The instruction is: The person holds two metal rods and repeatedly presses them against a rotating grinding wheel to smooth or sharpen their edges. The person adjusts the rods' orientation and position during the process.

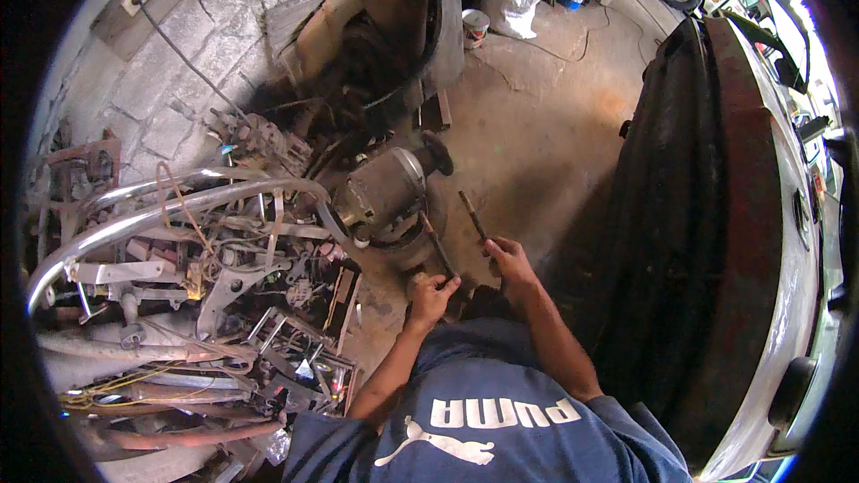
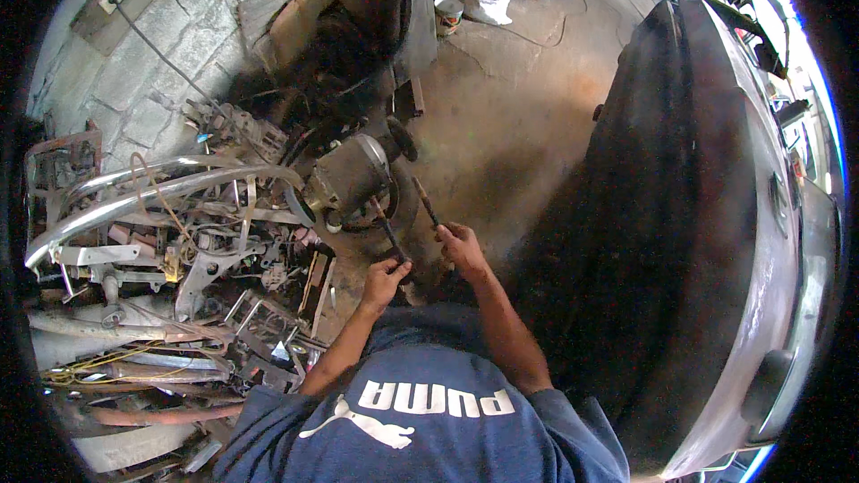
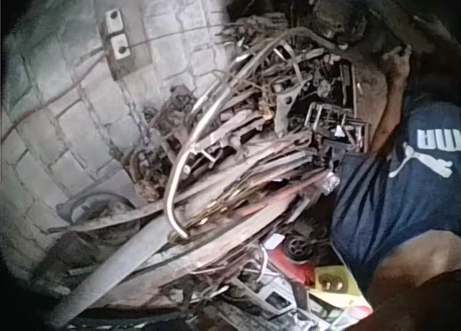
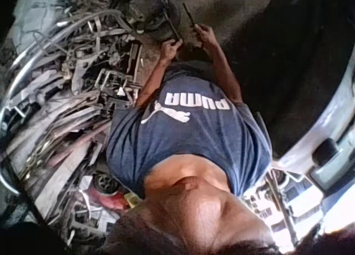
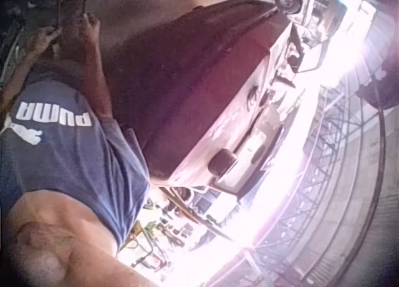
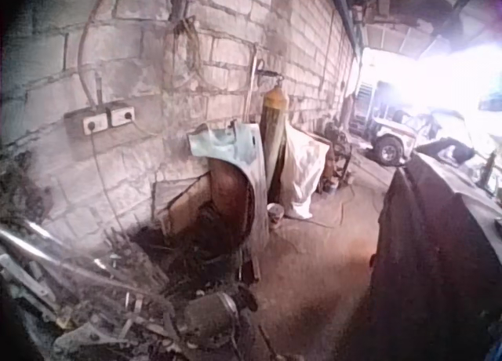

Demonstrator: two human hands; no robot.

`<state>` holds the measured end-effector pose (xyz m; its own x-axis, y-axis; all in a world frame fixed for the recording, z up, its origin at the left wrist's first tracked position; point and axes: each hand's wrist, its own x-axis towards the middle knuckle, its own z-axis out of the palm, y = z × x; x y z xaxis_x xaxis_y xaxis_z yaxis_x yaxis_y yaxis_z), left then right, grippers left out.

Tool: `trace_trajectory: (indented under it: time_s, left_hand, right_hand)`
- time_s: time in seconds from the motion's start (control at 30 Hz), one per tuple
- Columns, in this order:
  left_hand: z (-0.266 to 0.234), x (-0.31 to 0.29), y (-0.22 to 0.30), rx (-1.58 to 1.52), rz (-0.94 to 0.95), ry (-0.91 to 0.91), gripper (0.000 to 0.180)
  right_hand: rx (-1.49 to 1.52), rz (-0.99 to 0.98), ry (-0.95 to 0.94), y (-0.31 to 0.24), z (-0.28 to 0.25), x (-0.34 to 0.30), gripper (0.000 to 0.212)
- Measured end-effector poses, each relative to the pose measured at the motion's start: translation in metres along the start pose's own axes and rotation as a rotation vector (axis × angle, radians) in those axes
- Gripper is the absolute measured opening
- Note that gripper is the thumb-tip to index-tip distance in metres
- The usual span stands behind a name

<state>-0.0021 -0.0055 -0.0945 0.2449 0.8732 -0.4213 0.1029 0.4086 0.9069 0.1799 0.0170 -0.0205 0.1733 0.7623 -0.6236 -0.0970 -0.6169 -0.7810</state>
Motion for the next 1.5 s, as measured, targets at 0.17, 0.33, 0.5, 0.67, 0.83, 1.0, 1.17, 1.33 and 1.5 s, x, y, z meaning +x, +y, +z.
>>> trace_trajectory:
  time_s: [0.17, 0.33, 0.5, 0.67, 0.83, 1.0, 1.17, 1.33, 1.5]
  left_hand:
    - [0.015, 0.03, 0.005, -0.42, -0.149, -0.091, 0.019]
    - [0.057, 0.075, 0.023, -0.388, -0.051, 0.154, 0.021]
    - [0.079, 0.123, 0.06, -0.264, -0.101, 0.395, 0.021]
    - [0.106, 0.139, 0.113, -0.107, 0.105, 0.654, 0.02]
    - [0.124, 0.148, 0.159, -0.405, 0.212, 0.789, 0.024]
    - [0.123, 0.152, 0.195, -0.62, 0.366, 0.858, 0.031]
    - [0.119, 0.164, 0.16, -0.742, 0.412, 0.906, 0.031]
    - [0.157, 0.204, 0.081, -1.048, -0.037, 0.959, 0.026]
    - [0.205, 0.22, 0.037, -0.549, -0.224, 0.771, 0.043]
  right_hand:
    - [0.288, -0.18, -0.317, -0.018, -0.039, 0.02, 0.036]
    - [0.627, 0.112, -0.266, -0.001, -0.059, 0.09, 0.04]
    - [0.588, 0.158, -0.549, -0.051, -0.084, 0.169, 0.04]
    - [0.352, 0.122, -0.885, -0.151, -0.097, 0.197, 0.049]
    - [0.111, -0.042, -1.183, -0.226, -0.091, 0.197, 0.047]
    - [-0.018, -0.129, -1.418, -0.263, -0.072, 0.184, 0.046]
    - [-0.174, -0.268, -1.296, -0.248, -0.051, 0.186, 0.039]
    - [-0.339, -0.256, -0.847, -0.194, -0.048, 0.21, 0.027]
    - [-0.412, -0.011, -0.775, -0.155, -0.095, 0.262, 0.028]
